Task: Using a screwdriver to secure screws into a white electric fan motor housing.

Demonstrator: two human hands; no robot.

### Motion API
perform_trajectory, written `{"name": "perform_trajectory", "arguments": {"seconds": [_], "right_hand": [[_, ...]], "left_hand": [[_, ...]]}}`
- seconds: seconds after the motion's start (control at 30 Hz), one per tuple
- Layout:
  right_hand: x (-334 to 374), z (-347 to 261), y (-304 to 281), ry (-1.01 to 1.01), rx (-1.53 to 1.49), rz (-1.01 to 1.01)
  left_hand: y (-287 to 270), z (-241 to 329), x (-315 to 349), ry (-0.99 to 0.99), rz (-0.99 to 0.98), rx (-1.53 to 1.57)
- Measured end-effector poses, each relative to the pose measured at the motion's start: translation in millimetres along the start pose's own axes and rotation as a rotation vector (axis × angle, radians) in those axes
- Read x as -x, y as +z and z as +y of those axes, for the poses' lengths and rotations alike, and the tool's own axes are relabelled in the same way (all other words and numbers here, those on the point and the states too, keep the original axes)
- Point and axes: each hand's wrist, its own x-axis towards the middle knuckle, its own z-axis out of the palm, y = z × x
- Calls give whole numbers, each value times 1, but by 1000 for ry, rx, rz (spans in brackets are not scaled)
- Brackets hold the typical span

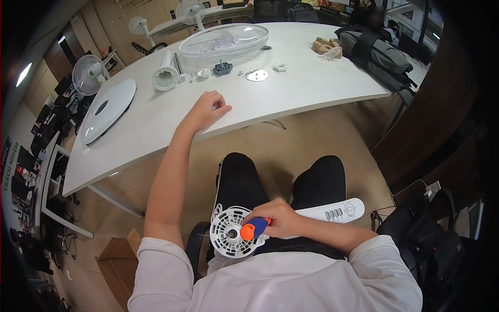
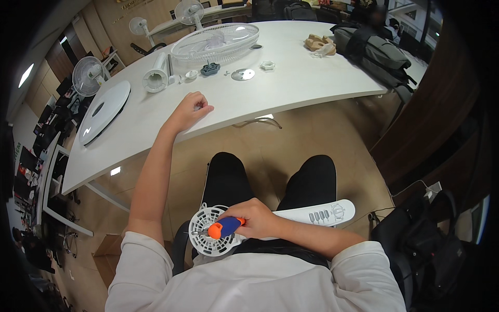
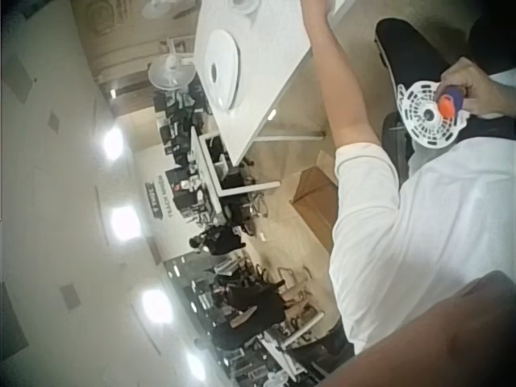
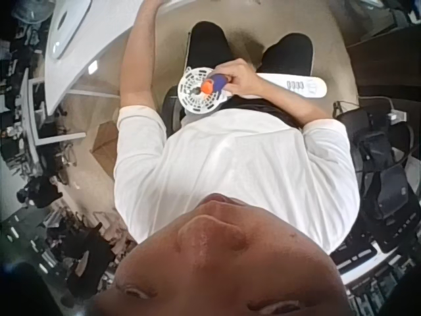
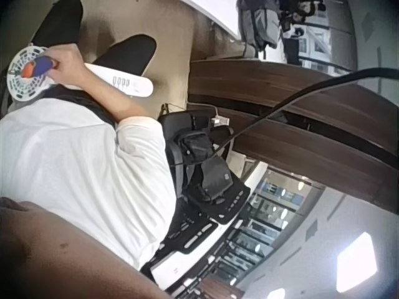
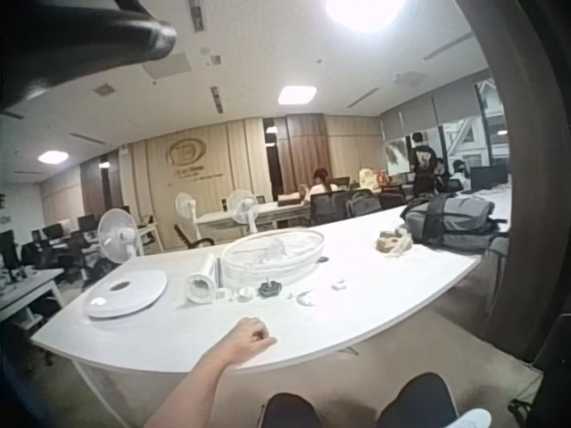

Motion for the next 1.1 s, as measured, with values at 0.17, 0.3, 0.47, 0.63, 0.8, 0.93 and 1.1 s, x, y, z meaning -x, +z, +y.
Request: {"name": "perform_trajectory", "arguments": {"seconds": [0.17, 0.3, 0.47, 0.63, 0.8, 0.93, 1.1], "right_hand": [[4, -2, 1, -2, 11, 17], [6, -3, 1, 4, 28, 13], [7, -2, 2, 17, 21, 20], [8, -2, 2, 31, 34, 17], [7, -2, 3, 29, 44, 12], [9, -1, 4, 24, 44, 24], [11, -1, 6, 26, 35, 20]], "left_hand": [[-2, 4, 5, 2, 37, 1], [-3, 1, 5, -3, 36, 1], [-3, 0, 5, -17, 32, 5], [-4, -2, 4, -15, 46, -6], [-1, -26, -2, 28, 180, 90], [-8, -39, -1, -202, 389, 606], [-16, -31, 9, -150, 634, 579]]}}
